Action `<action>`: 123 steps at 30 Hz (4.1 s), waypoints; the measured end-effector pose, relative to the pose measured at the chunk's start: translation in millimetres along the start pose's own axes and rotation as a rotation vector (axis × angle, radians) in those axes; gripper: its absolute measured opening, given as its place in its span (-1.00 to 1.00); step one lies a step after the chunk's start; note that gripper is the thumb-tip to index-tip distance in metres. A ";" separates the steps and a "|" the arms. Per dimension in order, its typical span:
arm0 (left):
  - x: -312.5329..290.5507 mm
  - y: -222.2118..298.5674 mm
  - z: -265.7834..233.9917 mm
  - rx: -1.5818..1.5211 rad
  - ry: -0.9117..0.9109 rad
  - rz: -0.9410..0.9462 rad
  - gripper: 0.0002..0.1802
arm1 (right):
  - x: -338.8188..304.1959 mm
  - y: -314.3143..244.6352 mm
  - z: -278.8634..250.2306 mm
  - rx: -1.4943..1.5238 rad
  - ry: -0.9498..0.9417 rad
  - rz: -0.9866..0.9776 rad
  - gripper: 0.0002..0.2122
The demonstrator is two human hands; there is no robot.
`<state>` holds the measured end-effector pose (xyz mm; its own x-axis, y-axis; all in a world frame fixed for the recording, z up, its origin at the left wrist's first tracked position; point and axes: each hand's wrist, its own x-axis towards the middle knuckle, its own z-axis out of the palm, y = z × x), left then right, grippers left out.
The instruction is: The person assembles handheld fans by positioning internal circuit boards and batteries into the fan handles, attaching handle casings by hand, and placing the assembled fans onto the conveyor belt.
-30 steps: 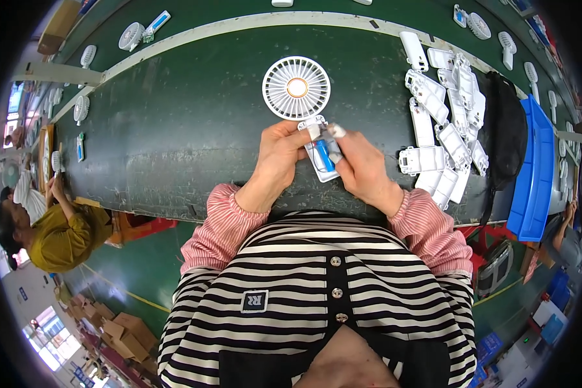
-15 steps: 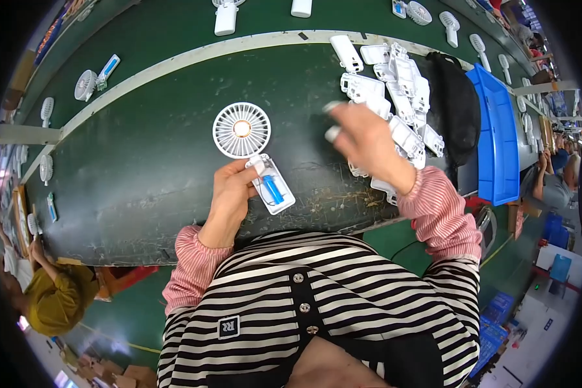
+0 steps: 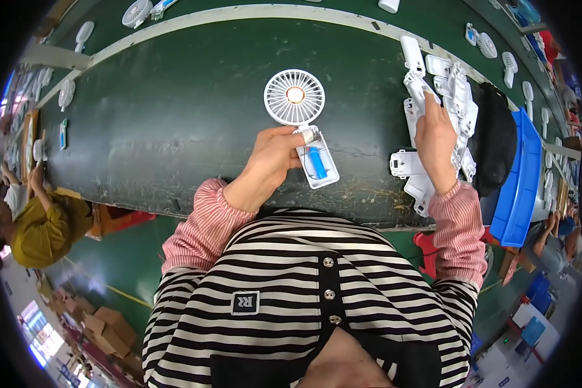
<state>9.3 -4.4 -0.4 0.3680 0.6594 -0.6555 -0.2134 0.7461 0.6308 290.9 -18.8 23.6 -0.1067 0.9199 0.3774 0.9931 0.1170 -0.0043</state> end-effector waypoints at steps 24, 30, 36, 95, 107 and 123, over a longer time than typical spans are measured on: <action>-0.1 -7.2 3.1 -0.165 0.021 0.015 -0.74 | -14.6 -110.3 -38.0 0.298 -0.224 0.086 -0.54; -5.0 -2.0 5.9 -0.273 -0.014 0.003 -0.59 | -6.8 -138.7 -54.5 0.439 -0.290 -0.014 -0.55; -7.5 -1.0 5.7 -0.285 -0.049 0.013 -0.56 | -0.7 -149.0 -40.5 0.399 -0.285 -0.070 -0.57; -4.7 -10.0 8.0 -0.123 -0.223 0.303 -0.66 | -16.5 -134.3 0.4 1.537 -0.700 0.669 -0.79; 36.5 71.9 16.2 -0.042 -0.189 0.461 -0.70 | 10.1 -133.9 39.1 1.669 -0.404 0.615 -0.73; 274.3 217.4 93.3 1.033 0.733 0.693 -0.23 | 14.4 -143.1 61.9 1.267 0.076 0.280 -0.79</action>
<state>148.3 330.1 -4.3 -0.1424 0.9890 0.0395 0.7012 0.0726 0.7093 144.3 0.9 -27.6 0.1398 0.9521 0.2721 0.2400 0.2340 -0.9422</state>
